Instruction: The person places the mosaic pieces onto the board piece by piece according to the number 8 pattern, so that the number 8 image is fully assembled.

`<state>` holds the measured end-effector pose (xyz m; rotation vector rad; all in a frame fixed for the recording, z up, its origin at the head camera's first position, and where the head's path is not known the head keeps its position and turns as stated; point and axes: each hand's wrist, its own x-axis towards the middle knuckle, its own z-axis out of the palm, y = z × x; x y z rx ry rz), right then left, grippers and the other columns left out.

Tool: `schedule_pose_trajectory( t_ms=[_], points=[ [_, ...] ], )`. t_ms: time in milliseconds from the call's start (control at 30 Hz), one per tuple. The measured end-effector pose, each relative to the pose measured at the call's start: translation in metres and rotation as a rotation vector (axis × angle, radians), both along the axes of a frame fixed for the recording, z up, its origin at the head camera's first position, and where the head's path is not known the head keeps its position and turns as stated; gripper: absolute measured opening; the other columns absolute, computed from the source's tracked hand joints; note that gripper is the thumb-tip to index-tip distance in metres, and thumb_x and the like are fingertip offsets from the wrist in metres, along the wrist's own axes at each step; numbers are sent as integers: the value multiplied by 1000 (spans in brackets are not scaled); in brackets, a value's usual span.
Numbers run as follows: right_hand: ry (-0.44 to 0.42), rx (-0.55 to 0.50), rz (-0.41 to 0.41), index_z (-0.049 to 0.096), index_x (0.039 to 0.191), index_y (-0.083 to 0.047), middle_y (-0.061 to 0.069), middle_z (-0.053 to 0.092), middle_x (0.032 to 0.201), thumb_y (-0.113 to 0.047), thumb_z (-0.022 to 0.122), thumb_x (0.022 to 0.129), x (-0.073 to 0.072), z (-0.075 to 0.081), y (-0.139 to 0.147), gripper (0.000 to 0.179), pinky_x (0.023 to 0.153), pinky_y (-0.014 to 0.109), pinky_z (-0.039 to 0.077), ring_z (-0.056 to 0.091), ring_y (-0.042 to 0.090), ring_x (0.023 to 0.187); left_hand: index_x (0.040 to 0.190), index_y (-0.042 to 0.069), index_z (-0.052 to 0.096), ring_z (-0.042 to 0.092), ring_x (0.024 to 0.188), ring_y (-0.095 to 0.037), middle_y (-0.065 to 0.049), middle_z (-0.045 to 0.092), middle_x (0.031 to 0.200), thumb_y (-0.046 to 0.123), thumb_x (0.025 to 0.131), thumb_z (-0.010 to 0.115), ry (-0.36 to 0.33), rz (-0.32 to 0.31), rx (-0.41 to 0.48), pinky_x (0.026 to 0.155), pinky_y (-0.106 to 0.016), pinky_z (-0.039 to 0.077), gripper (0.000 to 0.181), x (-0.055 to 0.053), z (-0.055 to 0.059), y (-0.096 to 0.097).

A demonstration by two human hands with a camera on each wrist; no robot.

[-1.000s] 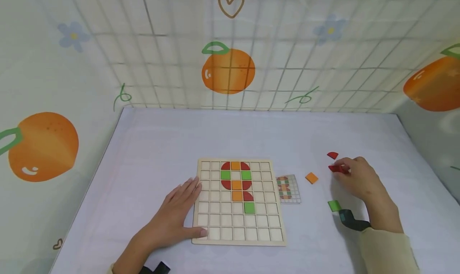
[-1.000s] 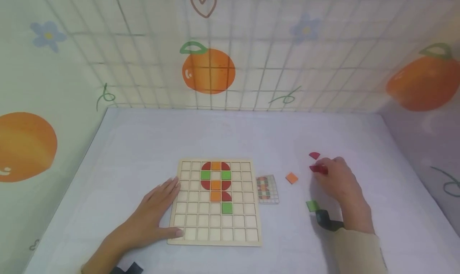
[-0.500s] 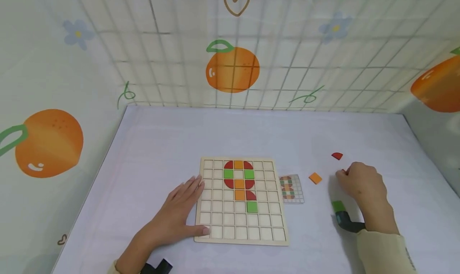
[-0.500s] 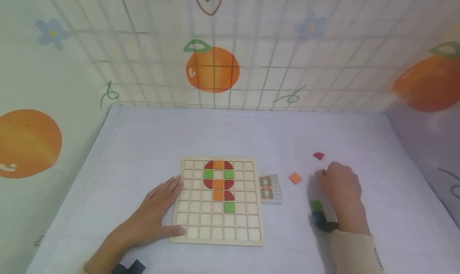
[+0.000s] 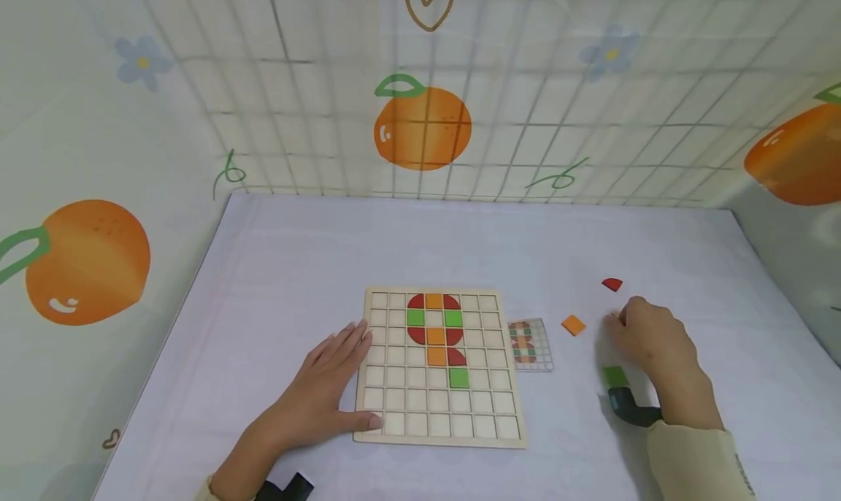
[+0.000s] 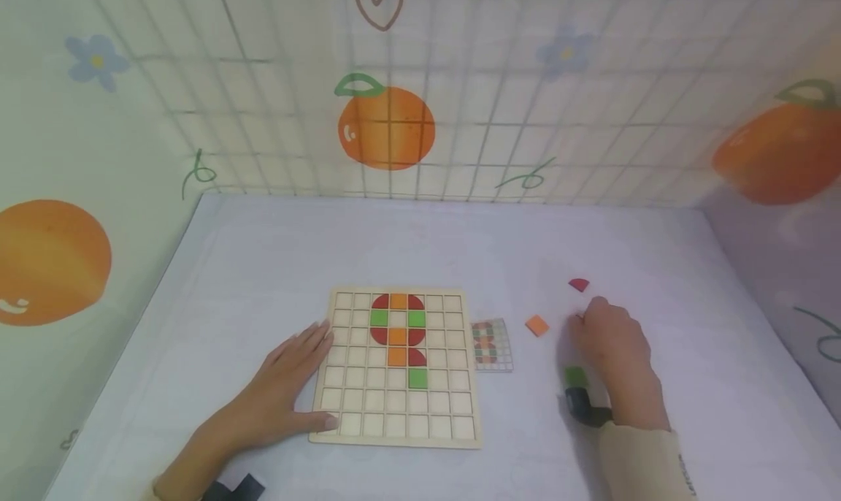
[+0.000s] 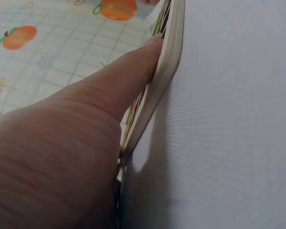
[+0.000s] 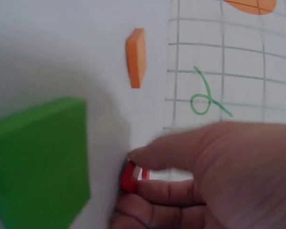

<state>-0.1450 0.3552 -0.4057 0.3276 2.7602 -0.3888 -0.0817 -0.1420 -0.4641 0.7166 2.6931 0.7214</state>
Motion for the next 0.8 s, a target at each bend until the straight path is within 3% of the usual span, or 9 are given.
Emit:
schedule_pose_trajectory(
  t_ms=[267, 433, 633, 700, 800],
  points=[
    [17, -1, -28, 64, 100, 11, 17, 57, 81, -19, 55, 95, 2, 10, 0, 32, 58, 40, 47, 54, 35, 77, 169, 15, 13, -3, 160, -15, 4, 2, 175, 71, 83, 75, 4, -1, 16, 127, -45, 4, 120, 1, -1, -2],
    [136, -55, 63, 68, 99, 8, 14, 63, 81, -11, 58, 94, 5, 13, -8, 22, 60, 39, 47, 56, 31, 75, 169, 15, 13, -3, 160, -15, 4, 2, 175, 71, 83, 75, 6, -4, 19, 127, -45, 5, 120, 0, -2, -2],
    [281, -213, 158, 67, 111, 5, 13, 72, 92, -13, 58, 102, 14, 25, -61, 21, 66, 39, 54, 64, 29, 81, 169, 14, 13, -2, 160, -16, 3, 3, 176, 70, 83, 76, 20, -11, 20, 127, -46, 5, 120, -1, -2, -2],
    [289, -313, 192, 64, 113, 1, 11, 73, 97, -15, 56, 106, 21, 30, -86, 19, 68, 39, 54, 66, 28, 84, 169, 13, 13, -2, 161, -16, 2, 3, 176, 70, 83, 76, 21, -13, 18, 127, -45, 5, 120, -1, -2, -2],
    [235, -477, 265, 60, 114, -4, 8, 73, 98, -17, 54, 109, 30, 31, -124, 15, 68, 36, 55, 66, 26, 85, 169, 14, 13, -3, 160, -16, 3, 3, 176, 70, 83, 76, 16, -11, 17, 127, -45, 5, 120, -1, -1, -1]
  ],
)
